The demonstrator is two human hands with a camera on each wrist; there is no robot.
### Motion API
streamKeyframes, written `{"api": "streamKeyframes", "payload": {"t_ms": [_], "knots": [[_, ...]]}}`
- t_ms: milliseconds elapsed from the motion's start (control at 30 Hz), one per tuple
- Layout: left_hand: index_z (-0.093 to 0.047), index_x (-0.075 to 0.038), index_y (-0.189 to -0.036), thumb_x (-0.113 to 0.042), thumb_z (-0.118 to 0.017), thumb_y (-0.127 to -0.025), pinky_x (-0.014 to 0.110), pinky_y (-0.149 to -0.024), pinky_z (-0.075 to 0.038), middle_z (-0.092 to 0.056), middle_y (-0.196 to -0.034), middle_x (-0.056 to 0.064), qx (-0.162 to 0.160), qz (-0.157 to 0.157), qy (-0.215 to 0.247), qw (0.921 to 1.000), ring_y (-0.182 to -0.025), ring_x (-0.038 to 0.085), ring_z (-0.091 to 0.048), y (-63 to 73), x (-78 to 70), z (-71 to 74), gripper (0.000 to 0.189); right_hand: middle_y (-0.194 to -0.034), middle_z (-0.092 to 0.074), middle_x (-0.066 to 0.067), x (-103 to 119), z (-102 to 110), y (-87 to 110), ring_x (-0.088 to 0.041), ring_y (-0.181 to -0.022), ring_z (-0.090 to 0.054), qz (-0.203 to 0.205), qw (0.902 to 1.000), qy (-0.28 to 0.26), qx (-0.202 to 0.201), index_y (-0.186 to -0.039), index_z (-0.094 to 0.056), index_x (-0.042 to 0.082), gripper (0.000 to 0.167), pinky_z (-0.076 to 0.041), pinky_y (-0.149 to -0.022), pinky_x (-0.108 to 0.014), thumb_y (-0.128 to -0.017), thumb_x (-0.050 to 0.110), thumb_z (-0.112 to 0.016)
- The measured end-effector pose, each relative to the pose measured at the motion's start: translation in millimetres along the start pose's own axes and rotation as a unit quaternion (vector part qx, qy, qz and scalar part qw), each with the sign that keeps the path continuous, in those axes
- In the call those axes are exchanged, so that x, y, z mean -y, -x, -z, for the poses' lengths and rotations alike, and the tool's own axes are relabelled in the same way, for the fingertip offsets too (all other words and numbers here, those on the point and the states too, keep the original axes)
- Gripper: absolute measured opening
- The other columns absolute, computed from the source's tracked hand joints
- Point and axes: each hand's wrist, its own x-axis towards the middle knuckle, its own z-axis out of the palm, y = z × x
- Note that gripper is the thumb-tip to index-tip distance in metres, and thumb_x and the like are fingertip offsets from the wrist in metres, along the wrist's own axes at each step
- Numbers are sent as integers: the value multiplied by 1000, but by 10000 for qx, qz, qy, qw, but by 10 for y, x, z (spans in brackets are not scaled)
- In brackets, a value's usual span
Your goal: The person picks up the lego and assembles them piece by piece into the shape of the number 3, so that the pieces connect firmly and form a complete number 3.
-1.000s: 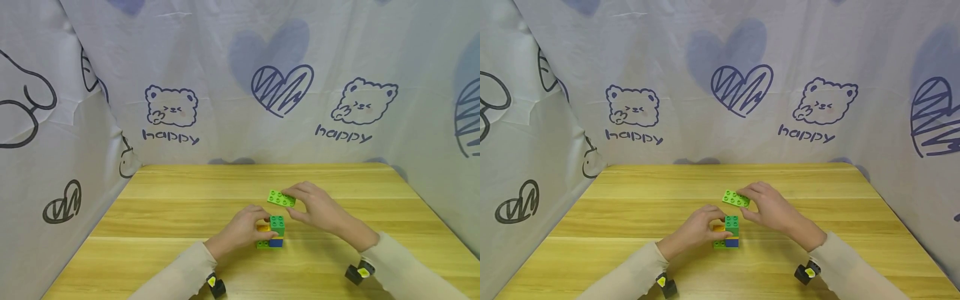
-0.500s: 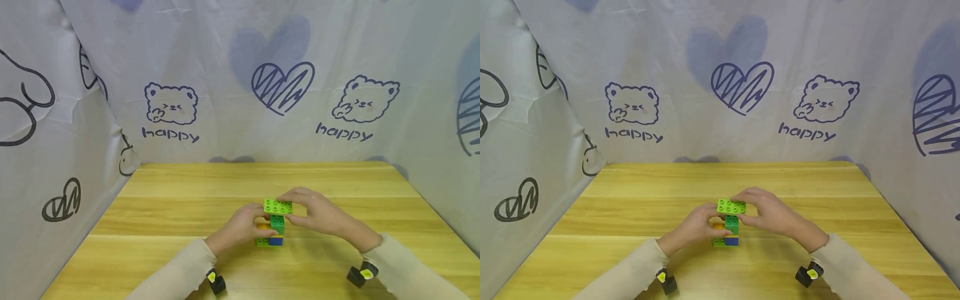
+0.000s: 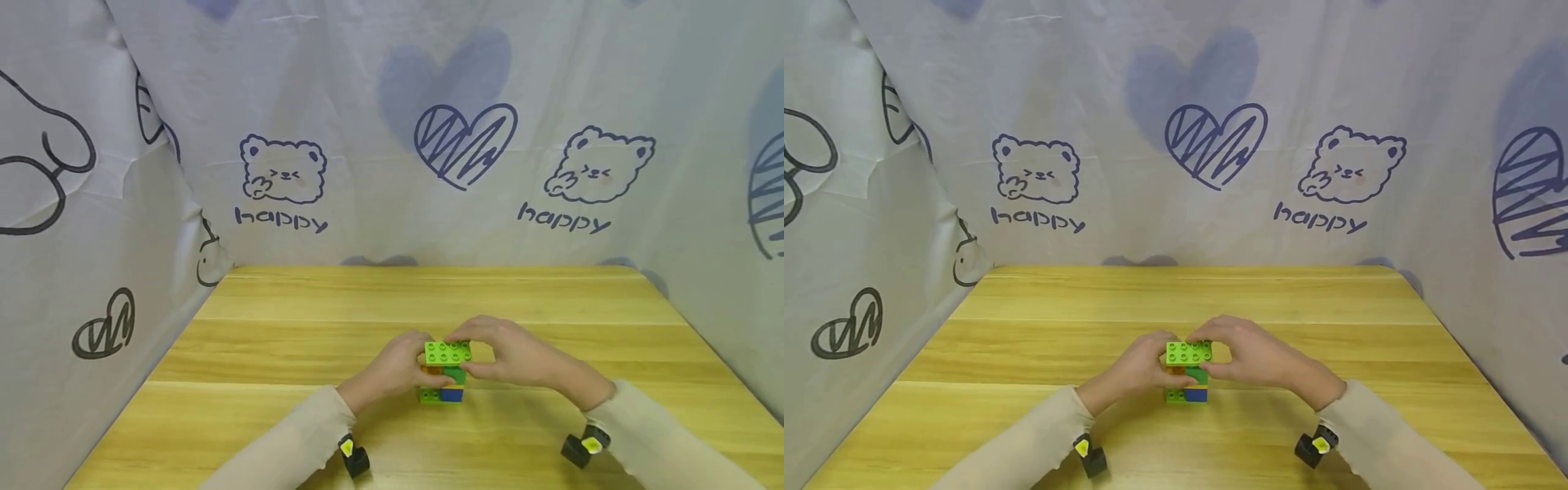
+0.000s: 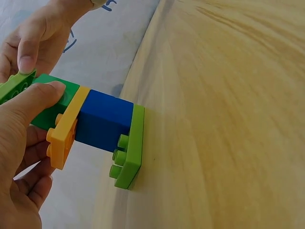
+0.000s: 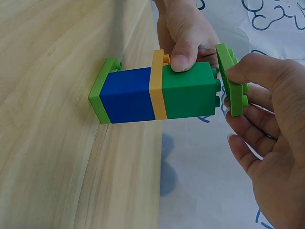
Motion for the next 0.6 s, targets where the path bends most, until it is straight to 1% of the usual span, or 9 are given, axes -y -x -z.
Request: {"api": "streamKeyframes", "payload": {"t_ms": [133,333,500,600], "knots": [[-70,-16,-100,-40,-83,-78,22,-70,-44,-61,-86,-14,12,50,72,10000,-79,5,-52,-13,4,-10,35,-121,-63,5,-23,-8,0,-12,-109,-58,91,10000,-20,34,-126,-64,16,40,-50,-91,-37,-88,22,-74],[-70,-15,-98,-39,-83,-78,22,-71,-45,-63,-87,-13,-37,-71,240,9997,-80,4,-54,-22,38,-32,35,-119,-64,5,-66,-26,-15,-12,-109,-59,250,9997,46,46,-124,-65,14,39,-50,-92,-38,-88,23,-74],[-69,-16,-97,-38,-84,-77,22,-72,-46,-62,-86,-14,-84,-63,416,9991,-79,4,-55,-24,50,-39,34,-119,-64,4,-92,-40,-40,-14,-108,-59,297,9995,-24,79,-125,-65,14,37,-50,-92,-40,-90,25,-72],[-68,-16,-96,-39,-84,-77,23,-72,-46,-62,-86,-15,-87,-40,433,9990,-79,4,-55,-22,59,-47,34,-119,-64,3,-99,-45,-40,-14,-107,-60,280,9995,-96,101,-125,-65,14,37,-50,-91,-41,-91,26,-72]]}}
